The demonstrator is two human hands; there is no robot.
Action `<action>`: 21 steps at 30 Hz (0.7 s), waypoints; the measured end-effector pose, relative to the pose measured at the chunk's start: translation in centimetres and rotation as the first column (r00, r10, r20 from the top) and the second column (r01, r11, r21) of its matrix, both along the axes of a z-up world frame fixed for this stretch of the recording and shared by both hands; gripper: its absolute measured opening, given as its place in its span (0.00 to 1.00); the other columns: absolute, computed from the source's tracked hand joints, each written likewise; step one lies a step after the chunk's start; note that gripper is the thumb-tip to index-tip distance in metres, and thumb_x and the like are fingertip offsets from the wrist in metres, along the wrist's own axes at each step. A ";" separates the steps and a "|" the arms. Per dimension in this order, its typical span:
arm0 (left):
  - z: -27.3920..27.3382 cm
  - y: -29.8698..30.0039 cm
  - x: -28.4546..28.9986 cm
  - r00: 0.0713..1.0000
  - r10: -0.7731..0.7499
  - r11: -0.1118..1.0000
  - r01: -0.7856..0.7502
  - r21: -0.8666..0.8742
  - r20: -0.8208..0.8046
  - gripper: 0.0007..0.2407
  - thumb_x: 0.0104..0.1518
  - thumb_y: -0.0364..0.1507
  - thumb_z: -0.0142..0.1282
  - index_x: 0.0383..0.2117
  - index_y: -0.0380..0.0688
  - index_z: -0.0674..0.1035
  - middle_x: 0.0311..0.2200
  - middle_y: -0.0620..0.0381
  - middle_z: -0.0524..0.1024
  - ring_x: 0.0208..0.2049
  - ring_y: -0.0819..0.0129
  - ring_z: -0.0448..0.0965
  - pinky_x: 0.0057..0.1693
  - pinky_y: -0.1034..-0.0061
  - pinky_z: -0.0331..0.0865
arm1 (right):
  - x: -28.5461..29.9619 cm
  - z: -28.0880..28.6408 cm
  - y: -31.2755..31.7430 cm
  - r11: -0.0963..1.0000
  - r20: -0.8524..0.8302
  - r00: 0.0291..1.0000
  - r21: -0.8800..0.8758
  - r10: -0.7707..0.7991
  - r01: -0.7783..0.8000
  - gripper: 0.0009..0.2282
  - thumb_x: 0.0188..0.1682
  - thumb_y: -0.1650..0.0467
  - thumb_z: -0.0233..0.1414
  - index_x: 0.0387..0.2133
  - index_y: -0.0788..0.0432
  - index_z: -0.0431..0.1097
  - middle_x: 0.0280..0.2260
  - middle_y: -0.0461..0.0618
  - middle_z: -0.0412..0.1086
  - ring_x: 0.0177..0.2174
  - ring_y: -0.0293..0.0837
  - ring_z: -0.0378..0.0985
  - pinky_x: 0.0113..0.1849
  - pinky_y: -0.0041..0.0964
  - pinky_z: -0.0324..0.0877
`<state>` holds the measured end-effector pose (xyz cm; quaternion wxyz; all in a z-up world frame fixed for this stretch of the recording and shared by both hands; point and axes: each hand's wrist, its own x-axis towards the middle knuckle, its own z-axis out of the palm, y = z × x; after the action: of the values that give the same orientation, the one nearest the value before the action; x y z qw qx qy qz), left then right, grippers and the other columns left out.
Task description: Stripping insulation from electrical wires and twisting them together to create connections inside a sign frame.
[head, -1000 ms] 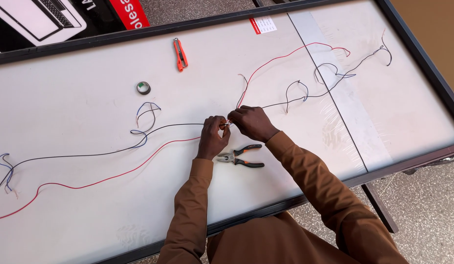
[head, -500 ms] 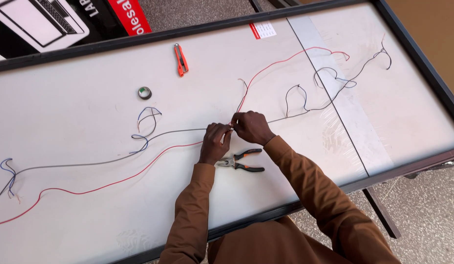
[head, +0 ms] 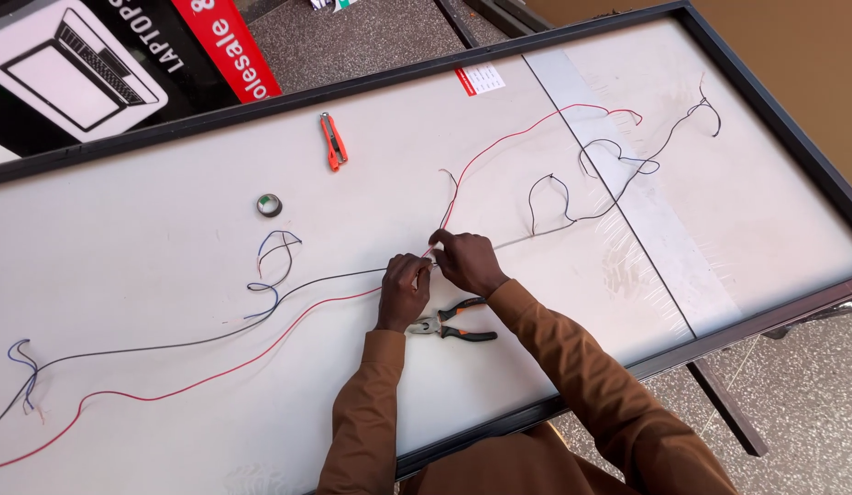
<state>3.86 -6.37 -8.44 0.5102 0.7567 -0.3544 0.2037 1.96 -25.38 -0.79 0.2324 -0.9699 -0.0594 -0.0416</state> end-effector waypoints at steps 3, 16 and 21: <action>2.0 0.6 -0.5 0.992 0.061 0.997 -0.066 -0.037 -0.114 0.04 0.66 0.19 0.63 0.40 0.42 0.85 0.28 0.51 0.79 0.31 0.50 0.81 0.44 0.59 0.77 | -2.0 2.6 1.1 0.985 0.401 0.907 0.156 -0.130 0.072 0.08 0.57 0.73 0.59 0.48 0.52 0.77 0.30 0.51 0.80 0.36 0.57 0.88 0.36 0.54 0.82; 3.9 0.7 -0.8 0.870 -0.006 0.983 -0.085 -0.162 -0.493 0.04 0.68 0.21 0.62 0.42 0.42 0.88 0.30 0.49 0.83 0.33 0.63 0.82 0.46 0.65 0.76 | -4.8 0.3 3.7 0.931 0.283 0.944 0.360 -0.168 0.058 0.06 0.61 0.70 0.58 0.46 0.59 0.79 0.34 0.55 0.78 0.33 0.59 0.86 0.31 0.56 0.78; 2.5 0.9 0.3 0.962 0.025 0.999 -0.035 -0.033 -0.272 0.04 0.68 0.20 0.61 0.41 0.45 0.85 0.30 0.50 0.80 0.35 0.47 0.82 0.47 0.59 0.77 | -4.1 -2.2 3.0 0.999 0.516 0.857 -0.026 -0.008 0.025 0.03 0.57 0.72 0.59 0.38 0.49 0.79 0.26 0.42 0.71 0.30 0.48 0.82 0.30 0.40 0.77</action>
<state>4.12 -5.46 -5.91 0.5648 0.7731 -0.2659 0.1124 -2.11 -22.33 -2.99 0.1922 -0.9275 -0.1115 -0.3005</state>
